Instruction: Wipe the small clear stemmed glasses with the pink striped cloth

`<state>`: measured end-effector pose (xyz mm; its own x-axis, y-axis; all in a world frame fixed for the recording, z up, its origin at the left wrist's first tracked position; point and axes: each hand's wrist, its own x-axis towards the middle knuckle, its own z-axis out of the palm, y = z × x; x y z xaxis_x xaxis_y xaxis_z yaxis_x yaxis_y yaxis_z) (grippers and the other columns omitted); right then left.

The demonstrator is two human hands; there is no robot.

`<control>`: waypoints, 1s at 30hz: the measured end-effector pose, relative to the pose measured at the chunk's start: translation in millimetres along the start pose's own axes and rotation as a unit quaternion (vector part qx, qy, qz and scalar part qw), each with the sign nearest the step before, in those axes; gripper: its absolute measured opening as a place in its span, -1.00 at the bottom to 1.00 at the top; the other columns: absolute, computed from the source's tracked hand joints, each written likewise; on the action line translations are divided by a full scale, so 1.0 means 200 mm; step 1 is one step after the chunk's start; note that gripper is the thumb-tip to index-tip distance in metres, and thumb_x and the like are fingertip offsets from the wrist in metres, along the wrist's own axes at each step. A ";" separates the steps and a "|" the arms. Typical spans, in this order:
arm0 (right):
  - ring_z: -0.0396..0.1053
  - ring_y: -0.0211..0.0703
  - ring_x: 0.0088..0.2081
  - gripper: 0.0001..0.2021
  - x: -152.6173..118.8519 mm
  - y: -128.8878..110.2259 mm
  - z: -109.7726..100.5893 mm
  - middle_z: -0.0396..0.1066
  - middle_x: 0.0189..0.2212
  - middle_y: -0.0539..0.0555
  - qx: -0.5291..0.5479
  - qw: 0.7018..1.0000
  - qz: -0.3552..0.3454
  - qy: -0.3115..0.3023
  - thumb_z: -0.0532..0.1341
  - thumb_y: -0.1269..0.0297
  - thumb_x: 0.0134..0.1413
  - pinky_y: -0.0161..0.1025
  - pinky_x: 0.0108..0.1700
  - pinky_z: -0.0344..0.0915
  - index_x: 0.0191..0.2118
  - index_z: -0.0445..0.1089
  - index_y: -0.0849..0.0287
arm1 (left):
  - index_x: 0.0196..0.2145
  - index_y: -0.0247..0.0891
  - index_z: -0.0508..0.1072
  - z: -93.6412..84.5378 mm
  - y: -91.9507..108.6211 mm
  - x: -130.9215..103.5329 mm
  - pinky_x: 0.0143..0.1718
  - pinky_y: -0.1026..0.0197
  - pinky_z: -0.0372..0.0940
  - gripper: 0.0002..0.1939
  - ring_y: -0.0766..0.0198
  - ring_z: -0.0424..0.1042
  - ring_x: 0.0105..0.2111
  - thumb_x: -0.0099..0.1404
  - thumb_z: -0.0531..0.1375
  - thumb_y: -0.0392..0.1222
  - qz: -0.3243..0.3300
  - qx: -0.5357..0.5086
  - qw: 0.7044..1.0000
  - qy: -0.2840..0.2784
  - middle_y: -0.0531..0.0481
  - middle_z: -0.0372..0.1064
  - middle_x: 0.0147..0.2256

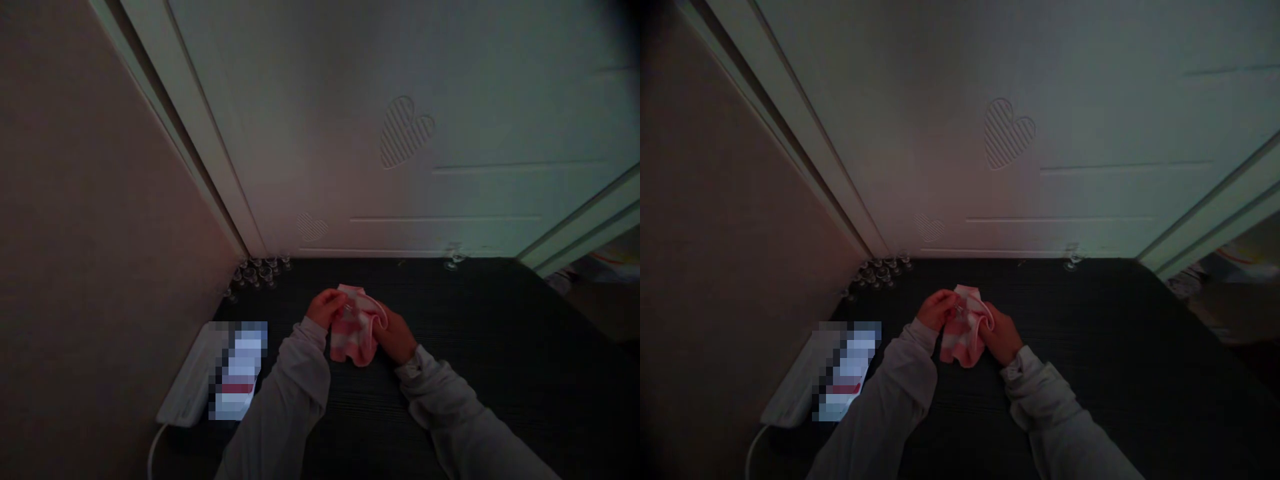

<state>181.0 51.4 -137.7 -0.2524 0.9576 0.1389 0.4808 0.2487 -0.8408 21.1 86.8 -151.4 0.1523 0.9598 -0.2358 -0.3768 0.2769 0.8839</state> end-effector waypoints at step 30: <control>0.40 0.06 -0.32 -0.56 -0.04 0.06 -0.01 0.45 -0.33 0.15 0.018 0.989 0.144 0.013 0.08 -0.03 -0.10 -0.11 -0.36 0.35 -0.18 0.32 0.18 | -0.53 -0.31 0.35 0.04 0.04 -0.03 -0.65 0.34 -0.02 -0.88 0.51 0.10 -0.70 -0.07 0.24 -0.29 -0.044 -0.032 0.998 -0.016 0.17 0.18 -0.66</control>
<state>190.7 47.6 -146.7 -0.0876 0.9915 -0.0961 0.4990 -0.0398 -0.8657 23.8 83.7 -140.0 0.2161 0.9300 -0.2972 -0.4179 0.3632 0.8327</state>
